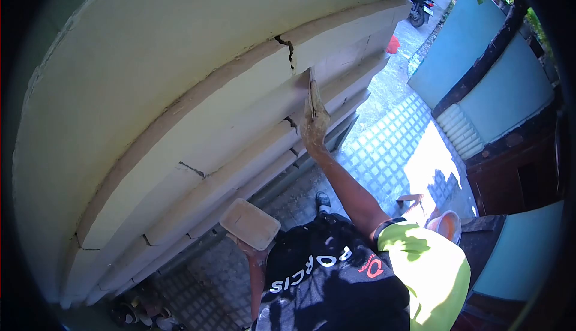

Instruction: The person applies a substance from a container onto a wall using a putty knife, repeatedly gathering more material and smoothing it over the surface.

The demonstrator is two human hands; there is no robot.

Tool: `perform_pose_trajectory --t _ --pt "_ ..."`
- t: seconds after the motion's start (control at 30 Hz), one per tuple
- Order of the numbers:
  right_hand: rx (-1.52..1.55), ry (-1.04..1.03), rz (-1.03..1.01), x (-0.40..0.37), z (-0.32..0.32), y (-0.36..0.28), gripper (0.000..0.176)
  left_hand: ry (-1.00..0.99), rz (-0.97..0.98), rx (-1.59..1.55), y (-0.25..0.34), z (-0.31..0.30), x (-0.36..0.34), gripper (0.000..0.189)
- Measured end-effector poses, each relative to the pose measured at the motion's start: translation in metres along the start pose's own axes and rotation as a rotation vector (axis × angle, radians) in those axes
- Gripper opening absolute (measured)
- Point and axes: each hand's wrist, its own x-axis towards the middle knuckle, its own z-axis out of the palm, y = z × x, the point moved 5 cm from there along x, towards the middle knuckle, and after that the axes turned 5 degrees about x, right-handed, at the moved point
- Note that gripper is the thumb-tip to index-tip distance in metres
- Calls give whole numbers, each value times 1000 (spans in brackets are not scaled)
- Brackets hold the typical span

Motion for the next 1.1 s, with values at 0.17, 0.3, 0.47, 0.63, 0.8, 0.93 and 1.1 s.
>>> perform_pose_trajectory --t 0.17,0.3,0.47,0.63,0.8,0.93,1.1 --pt "112 -297 -78 -50 33 -16 49 0 3 45 -8 -12 1 87" --pt "261 -367 -144 -74 5 -12 44 -16 -65 -79 -15 -16 1 88" --pt "78 48 -1 1 -26 -23 41 56 -78 17 -10 -17 -4 88" --pt "43 -260 162 -31 18 -11 41 -14 -43 -44 -13 -20 -3 87" --pt "551 -528 -205 -85 12 -39 42 14 -114 -101 -27 -33 0 84" --pt "580 -125 -226 -39 -3 -26 42 42 -137 -203 -23 -26 -4 83" --pt "287 -141 -27 -14 13 -12 45 45 -145 -197 -28 -30 -8 86"
